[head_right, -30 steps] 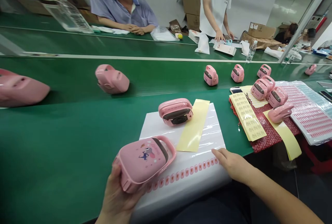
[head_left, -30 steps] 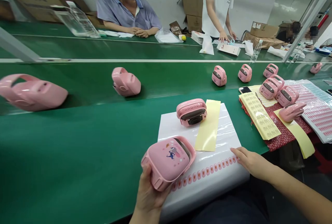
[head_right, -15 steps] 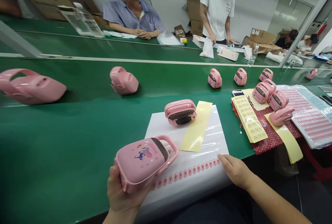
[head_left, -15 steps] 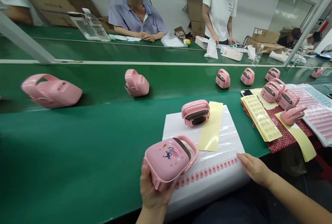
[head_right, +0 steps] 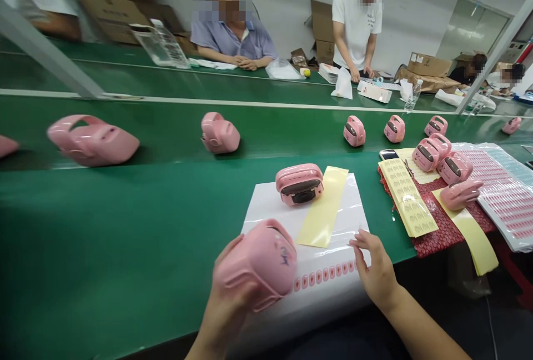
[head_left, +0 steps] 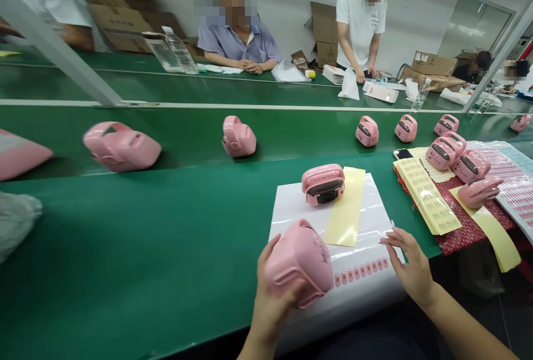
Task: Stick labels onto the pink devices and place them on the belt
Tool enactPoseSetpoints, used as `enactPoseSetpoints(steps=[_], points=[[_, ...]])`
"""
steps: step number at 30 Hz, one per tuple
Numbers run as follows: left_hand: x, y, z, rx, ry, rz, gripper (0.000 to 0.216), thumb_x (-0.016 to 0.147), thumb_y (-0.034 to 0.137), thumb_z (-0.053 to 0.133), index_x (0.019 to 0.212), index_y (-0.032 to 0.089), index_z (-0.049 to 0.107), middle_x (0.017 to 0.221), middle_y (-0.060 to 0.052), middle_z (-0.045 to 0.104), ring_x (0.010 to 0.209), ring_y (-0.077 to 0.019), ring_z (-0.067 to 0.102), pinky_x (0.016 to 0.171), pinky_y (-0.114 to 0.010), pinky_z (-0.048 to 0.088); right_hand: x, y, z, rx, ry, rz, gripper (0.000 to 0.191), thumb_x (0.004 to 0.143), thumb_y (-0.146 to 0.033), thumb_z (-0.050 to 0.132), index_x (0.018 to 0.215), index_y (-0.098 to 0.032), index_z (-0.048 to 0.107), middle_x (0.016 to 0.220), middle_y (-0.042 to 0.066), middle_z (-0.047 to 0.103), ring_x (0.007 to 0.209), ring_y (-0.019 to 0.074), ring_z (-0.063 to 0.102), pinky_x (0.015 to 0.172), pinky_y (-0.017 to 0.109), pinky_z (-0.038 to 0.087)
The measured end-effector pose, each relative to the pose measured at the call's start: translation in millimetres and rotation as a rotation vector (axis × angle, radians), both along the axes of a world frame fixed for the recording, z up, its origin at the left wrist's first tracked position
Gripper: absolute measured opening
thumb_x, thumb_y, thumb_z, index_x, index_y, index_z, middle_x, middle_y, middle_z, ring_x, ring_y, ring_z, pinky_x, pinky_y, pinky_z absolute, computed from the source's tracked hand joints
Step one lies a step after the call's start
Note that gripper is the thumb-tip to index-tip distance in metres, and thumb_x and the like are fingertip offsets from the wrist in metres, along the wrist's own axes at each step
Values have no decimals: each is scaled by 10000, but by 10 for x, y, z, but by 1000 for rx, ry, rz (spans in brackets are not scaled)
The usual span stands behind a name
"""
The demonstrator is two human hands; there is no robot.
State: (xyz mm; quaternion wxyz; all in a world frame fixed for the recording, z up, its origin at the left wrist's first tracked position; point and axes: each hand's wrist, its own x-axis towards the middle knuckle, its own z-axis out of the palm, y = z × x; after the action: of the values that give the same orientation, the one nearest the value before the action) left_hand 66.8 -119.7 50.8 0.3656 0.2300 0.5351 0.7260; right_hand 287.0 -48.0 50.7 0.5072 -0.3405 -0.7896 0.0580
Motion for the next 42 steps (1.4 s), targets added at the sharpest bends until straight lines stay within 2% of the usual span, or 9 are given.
enactPoseSetpoints(steps=[4,7,13,16,20,25,31,39,42], points=[[96,-74,-92,97,635,-12,886,445,355,832,1234,256,443,1213,-103,512,1110,-329,506,910,-438,449,-271,-68,355,99,64,104,541,836,-40,526,1312,-221,344,913,64,652,807,168,684,744,309,584],[90,-72,-132,250,1021,-41,911,530,351,798,1308,278,331,1215,-130,504,1084,-327,529,869,-461,477,-402,-111,425,146,-2,220,624,831,-30,521,1372,-215,270,977,95,657,902,192,656,775,335,582],[88,-64,-105,343,1402,54,798,688,257,675,1366,241,256,1210,-162,485,1078,-318,532,817,-445,513,-461,-93,416,235,-195,328,659,854,-41,473,1429,-124,162,1056,154,632,986,220,613,822,343,561],[109,-66,-98,352,1472,79,766,716,233,644,1373,199,253,1181,-178,488,1089,-321,519,846,-466,498,-448,-77,516,256,-247,356,657,863,-44,455,1435,-113,139,1048,166,631,968,232,616,792,341,562],[131,-53,-122,328,1470,102,743,721,256,646,1359,246,264,1175,-160,500,1071,-315,531,835,-477,503,-441,-63,620,269,-243,449,610,885,-65,410,1430,-131,144,993,145,645,893,217,636,742,332,564],[156,-45,-144,329,1454,107,714,731,273,631,1352,262,278,1167,-152,510,1072,-313,534,820,-463,516,-437,-50,529,252,-206,551,597,874,-82,445,1410,-140,188,966,124,649,848,201,636,728,332,568],[143,-59,-128,345,1460,91,747,733,263,628,1377,204,254,1167,-182,502,1081,-327,522,828,-479,508,-425,-26,395,204,-146,426,689,838,-34,477,1425,-172,143,1008,124,600,916,203,602,761,344,562],[145,-60,-118,360,1513,92,741,745,214,619,1387,155,254,1191,-203,474,1132,-337,473,876,-490,477,-478,-107,673,237,-315,494,620,892,-54,343,1442,-121,65,970,141,617,863,206,612,718,320,561],[142,-67,-125,360,1493,94,743,742,211,626,1387,174,260,1214,-193,475,1149,-335,466,894,-484,469,-504,-112,682,225,-305,503,625,890,-47,356,1441,-126,70,1000,141,613,894,199,606,746,312,554]])
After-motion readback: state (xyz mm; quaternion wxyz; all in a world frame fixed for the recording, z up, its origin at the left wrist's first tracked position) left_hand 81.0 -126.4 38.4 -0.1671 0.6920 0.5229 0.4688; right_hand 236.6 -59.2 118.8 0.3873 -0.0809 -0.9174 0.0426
